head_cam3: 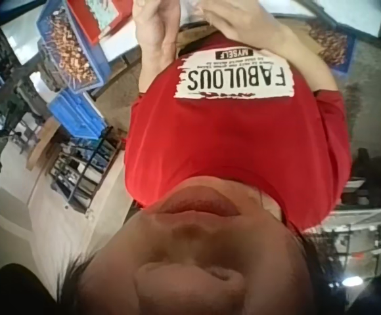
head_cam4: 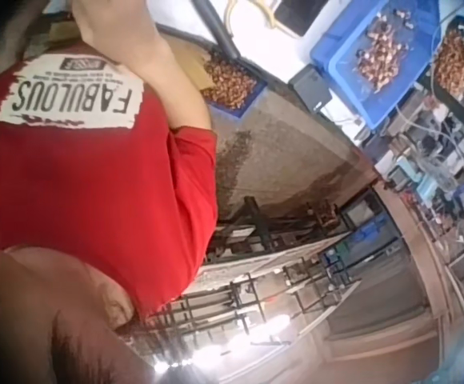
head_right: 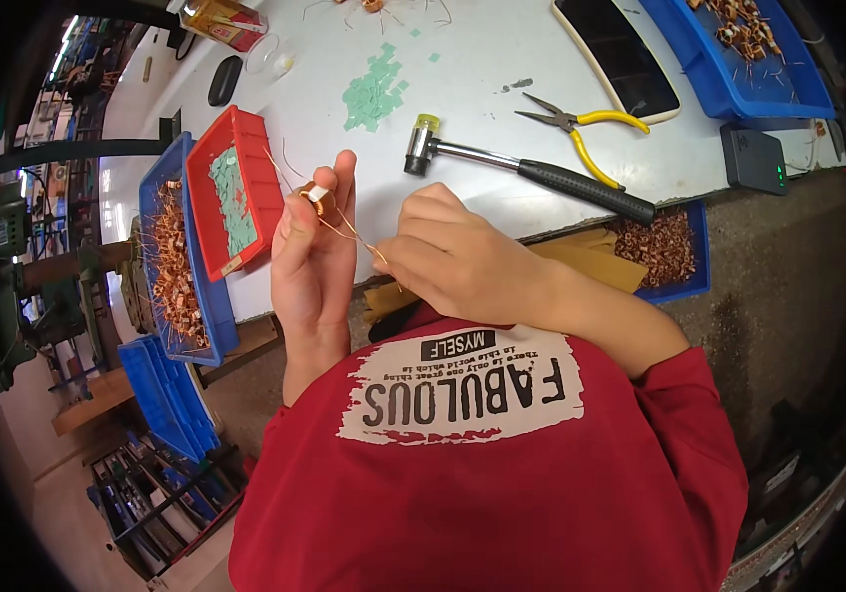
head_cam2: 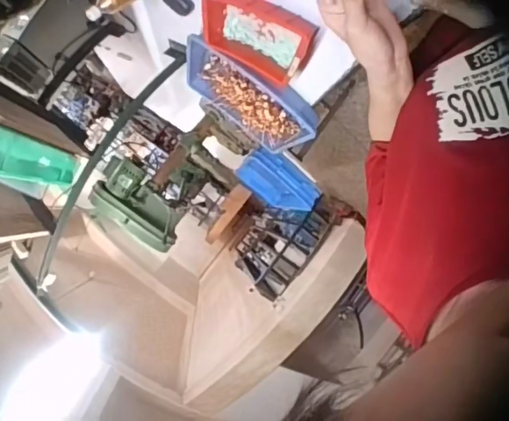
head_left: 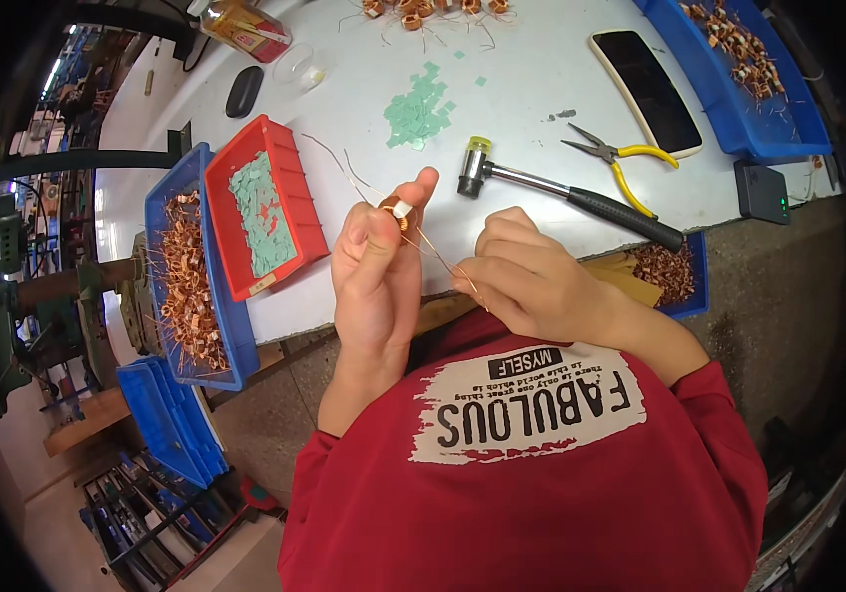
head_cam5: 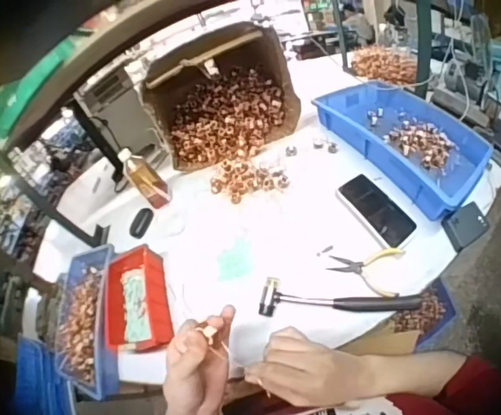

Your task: The worker is assembling and securing small copper wire coils using a mallet and pliers.

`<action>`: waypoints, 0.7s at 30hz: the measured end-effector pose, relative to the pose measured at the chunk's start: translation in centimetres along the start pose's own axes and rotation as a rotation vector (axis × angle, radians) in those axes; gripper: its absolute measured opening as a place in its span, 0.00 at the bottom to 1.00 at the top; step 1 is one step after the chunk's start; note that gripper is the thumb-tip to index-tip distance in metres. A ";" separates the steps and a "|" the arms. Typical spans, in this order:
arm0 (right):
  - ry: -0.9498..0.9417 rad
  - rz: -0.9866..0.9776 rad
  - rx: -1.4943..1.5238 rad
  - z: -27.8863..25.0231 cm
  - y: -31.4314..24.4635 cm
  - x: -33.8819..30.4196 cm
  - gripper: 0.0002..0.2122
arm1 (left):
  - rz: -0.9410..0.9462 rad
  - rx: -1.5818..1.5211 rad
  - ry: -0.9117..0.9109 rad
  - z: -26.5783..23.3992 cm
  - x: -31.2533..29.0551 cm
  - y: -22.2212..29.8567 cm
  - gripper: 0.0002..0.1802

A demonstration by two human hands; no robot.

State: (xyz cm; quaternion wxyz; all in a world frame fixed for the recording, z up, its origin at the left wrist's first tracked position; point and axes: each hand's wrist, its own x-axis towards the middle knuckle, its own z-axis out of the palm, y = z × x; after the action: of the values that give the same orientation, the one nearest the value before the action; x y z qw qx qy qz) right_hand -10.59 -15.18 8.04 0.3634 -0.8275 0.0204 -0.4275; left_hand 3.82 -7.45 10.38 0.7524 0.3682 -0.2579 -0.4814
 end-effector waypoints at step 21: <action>0.290 0.598 0.094 -3.7 0.4 -0.5 0.09 | -0.144 0.283 -0.124 2.8 -0.7 0.4 0.16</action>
State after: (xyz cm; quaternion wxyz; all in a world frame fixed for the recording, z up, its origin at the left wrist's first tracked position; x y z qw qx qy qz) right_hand -13.44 -17.43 8.86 0.5039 -0.6976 0.2942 -0.4158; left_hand 1.69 -7.54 12.39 0.6394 0.4576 -0.3420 -0.5146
